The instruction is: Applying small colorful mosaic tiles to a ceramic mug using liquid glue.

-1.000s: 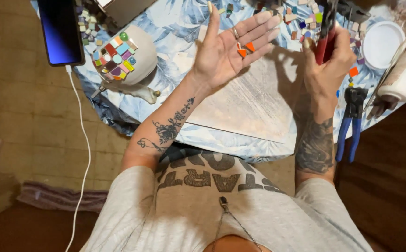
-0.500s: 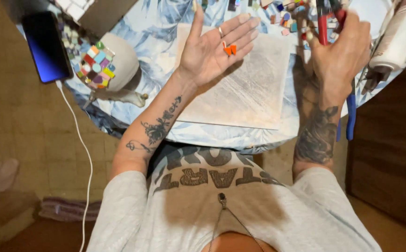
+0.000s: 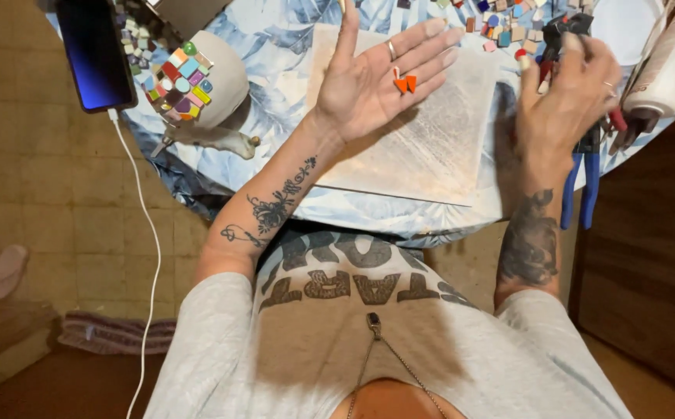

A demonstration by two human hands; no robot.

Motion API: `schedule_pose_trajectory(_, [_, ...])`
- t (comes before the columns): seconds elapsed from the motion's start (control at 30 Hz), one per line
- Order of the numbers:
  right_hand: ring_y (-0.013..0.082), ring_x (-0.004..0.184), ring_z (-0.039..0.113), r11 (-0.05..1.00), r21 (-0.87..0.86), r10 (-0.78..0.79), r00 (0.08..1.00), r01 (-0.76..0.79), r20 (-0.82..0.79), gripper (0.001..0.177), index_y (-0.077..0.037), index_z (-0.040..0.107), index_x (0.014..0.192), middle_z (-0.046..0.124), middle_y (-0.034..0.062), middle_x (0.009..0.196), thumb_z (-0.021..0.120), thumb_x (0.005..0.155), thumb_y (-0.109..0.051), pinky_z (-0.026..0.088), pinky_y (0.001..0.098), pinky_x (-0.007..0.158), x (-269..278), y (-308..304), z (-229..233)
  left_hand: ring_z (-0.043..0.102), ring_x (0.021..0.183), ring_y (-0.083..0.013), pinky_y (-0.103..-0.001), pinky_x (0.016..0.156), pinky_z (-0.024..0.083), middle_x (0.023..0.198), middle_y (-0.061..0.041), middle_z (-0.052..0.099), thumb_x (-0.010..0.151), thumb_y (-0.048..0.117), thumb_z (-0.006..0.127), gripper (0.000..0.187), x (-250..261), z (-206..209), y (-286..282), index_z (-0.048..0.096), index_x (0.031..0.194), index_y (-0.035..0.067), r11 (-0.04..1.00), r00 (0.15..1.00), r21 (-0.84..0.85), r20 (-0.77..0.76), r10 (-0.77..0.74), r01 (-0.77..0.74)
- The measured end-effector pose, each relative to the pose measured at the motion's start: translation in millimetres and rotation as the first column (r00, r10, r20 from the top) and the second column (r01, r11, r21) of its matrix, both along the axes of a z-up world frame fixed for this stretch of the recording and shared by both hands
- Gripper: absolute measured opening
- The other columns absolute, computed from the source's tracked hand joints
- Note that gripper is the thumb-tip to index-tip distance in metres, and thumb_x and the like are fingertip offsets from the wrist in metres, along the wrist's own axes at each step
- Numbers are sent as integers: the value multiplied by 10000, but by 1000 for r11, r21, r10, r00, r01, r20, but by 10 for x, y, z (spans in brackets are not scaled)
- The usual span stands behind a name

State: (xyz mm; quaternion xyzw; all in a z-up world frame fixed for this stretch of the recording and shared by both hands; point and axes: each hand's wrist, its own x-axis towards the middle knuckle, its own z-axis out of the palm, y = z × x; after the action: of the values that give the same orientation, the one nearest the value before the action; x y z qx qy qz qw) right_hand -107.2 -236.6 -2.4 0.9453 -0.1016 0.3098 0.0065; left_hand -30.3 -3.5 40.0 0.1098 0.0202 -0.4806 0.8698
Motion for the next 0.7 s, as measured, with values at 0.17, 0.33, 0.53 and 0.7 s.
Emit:
schedule_pose_trajectory(0.17, [363,1023,374,779,131,608,790,-613,76,254,34,551,1064,437,237,1078,541,877,-138,372,523,854,82,645,360,391,1160,-281,-374,963,340,1342,-211,321,644,582,356,916,-18,-166,-37,263,1317,-31,1000,997,-16,73,-7,8])
schedule_pose_trajectory(0.33, [436,1074,373,611,161,778,626,-775,56,167,-38,535,1066,463,218,1107,589,910,-64,374,561,881,139,862,472,444,1157,-256,-365,948,406,1313,-190,383,684,609,381,892,-1,-281,6,301,1316,-15,997,969,-69,245,41,-25])
schedule_pose_trajectory(0.53, [339,868,549,525,151,803,546,-838,239,146,41,565,798,577,188,846,497,869,-67,452,492,837,352,748,251,428,1141,-268,-383,965,372,1325,-211,352,640,599,383,920,3,-224,37,286,1309,-25,999,993,-21,104,52,-50])
schedule_pose_trajectory(0.7, [304,834,448,876,-74,482,870,-477,101,343,38,471,1093,459,215,969,592,772,63,393,379,630,292,717,580,316,1264,-292,-385,1085,245,1376,-188,299,673,537,370,854,-6,-243,80,302,1308,-31,997,996,-11,53,77,-77])
